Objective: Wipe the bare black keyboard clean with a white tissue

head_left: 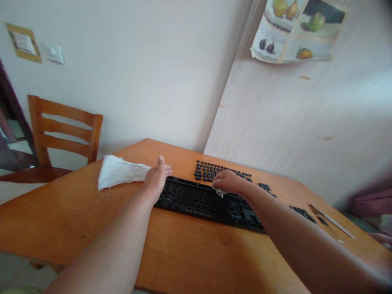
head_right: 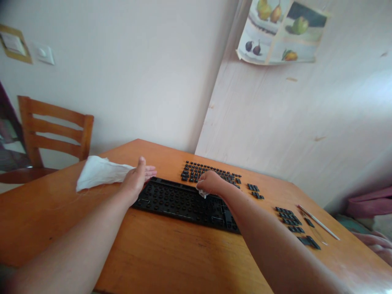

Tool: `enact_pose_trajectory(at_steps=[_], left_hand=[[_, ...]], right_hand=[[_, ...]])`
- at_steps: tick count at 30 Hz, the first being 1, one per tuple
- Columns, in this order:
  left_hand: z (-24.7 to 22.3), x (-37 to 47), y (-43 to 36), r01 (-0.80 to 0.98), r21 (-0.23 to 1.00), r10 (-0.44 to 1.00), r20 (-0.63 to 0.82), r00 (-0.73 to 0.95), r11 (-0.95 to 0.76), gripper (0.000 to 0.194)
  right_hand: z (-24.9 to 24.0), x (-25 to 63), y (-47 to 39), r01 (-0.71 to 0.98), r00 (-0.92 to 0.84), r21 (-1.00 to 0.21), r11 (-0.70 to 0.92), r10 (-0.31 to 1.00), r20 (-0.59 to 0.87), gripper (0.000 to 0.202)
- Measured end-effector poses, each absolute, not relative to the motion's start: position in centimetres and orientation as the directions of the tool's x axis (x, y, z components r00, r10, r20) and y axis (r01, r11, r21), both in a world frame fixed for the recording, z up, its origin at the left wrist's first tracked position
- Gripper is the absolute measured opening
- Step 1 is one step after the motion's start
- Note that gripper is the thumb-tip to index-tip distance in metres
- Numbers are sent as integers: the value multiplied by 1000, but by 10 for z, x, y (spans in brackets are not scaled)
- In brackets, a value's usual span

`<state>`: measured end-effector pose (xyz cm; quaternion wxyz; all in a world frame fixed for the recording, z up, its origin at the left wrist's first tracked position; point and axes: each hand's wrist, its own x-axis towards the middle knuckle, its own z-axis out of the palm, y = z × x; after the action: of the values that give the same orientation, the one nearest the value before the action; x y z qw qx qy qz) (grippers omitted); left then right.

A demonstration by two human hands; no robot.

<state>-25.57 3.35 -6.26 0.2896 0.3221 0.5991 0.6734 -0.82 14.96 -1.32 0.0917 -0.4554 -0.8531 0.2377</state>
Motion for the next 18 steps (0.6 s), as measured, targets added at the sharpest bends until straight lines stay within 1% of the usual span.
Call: enact_pose_trajectory(at_steps=[10,18], left_hand=[[-70,-259,38,52,996,775,90,-625,-74,92],[-68,-259,38,85,996,764,74,-641,-25,93]], right_hand=[[-18,-64,148,731,-591,-468,497,804,-69,7],[-11,-106,132,726,-620,-442,527,780,-87,9]])
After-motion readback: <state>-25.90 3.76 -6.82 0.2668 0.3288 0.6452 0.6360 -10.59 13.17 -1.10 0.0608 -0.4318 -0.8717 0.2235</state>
